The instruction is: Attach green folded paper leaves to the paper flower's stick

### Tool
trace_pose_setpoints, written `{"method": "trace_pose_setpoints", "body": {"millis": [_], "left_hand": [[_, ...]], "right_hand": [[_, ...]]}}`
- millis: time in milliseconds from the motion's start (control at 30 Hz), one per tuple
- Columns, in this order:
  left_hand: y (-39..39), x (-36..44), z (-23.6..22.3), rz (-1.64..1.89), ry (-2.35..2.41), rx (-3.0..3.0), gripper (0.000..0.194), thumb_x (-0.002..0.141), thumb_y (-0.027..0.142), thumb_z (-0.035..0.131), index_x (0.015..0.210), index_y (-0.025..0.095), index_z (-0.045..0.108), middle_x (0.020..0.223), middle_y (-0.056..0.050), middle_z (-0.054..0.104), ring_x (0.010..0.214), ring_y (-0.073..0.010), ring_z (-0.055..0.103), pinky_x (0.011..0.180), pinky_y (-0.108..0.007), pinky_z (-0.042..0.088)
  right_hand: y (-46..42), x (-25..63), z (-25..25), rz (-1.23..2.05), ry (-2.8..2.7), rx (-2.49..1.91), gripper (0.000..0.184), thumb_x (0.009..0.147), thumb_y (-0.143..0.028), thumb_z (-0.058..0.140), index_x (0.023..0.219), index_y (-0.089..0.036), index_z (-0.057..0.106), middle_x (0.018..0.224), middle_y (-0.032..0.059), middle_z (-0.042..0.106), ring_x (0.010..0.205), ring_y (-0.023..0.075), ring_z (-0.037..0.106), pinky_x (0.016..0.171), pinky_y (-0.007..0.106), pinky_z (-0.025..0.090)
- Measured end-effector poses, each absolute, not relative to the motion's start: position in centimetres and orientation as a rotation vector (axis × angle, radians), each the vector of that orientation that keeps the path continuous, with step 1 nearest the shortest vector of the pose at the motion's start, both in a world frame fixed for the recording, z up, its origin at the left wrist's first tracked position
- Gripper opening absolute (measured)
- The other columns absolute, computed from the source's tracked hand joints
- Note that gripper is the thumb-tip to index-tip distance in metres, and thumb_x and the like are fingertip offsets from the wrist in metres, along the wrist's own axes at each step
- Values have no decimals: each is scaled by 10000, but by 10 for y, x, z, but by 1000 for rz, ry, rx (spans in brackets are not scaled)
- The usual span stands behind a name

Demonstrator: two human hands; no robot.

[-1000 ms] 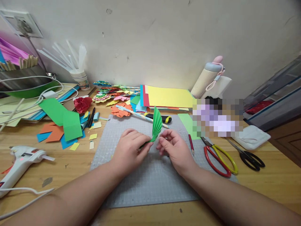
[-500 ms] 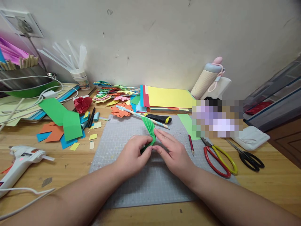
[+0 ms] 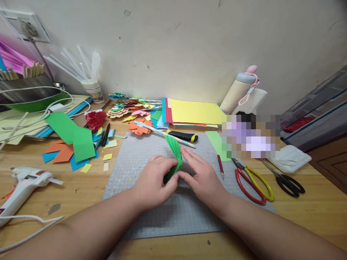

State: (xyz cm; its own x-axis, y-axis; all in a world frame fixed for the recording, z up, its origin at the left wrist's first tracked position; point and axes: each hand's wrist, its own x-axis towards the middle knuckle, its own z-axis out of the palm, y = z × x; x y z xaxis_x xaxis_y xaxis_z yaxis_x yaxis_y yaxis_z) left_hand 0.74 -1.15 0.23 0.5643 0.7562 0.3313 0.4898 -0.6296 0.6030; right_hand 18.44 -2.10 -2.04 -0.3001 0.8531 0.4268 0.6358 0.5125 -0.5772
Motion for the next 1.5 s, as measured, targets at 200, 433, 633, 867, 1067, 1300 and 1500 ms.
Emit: {"method": "trace_pose_setpoints", "body": {"millis": [200,433,633,867,1067,1300,1500], "left_hand": [[-11,8,4,730,960,2400,127,830,227,447,887,167,544,795,-41,603,771,-198,517,755,-378,383],[-14,9,8,642,940,2467,94,791,267,475,777,180,508,764,-42,576,758,-206,500,730,-373,382],[-18,11,12,649,938,2374,78,770,265,501,761,189,492,778,-46,579,768,-209,514,713,-354,392],[-17,11,11,652,920,2352,69,759,249,527,771,182,518,802,-43,589,794,-205,526,730,-348,401],[-19,10,11,650,894,2376,61,774,240,518,792,182,518,844,-44,596,832,-204,528,752,-349,397],[-14,9,5,608,1025,2466,86,782,230,486,745,189,552,753,-43,608,758,-210,535,715,-361,395],[-14,10,4,638,1146,2340,162,796,227,479,794,199,639,738,-37,654,711,-200,572,664,-336,410]], "right_hand": [[-19,185,-23,405,-2153,-1265,666,873,-399,492,1434,-155,229,1429,128,361,1310,239,341,1055,432,350],[-21,182,-23,293,-2261,-1319,683,884,-378,465,1449,-142,162,1372,196,420,1257,307,403,969,515,403],[-24,179,-20,335,-2234,-1274,589,892,-298,468,1427,-182,251,1242,150,558,1139,280,511,915,492,431],[-25,179,-16,433,-2177,-1219,532,870,-237,510,1379,-244,354,1233,77,579,1106,239,532,934,449,409],[-25,176,-13,506,-2177,-1221,449,871,-238,511,1315,-229,449,1162,65,628,1053,223,565,946,442,403],[-19,179,-19,494,-2249,-1221,462,874,-236,485,1332,-225,431,1265,84,565,1149,229,525,1015,497,351],[-18,180,-19,489,-2275,-1230,469,879,-241,469,1344,-202,420,1273,115,553,1168,239,515,1012,515,355]]}}
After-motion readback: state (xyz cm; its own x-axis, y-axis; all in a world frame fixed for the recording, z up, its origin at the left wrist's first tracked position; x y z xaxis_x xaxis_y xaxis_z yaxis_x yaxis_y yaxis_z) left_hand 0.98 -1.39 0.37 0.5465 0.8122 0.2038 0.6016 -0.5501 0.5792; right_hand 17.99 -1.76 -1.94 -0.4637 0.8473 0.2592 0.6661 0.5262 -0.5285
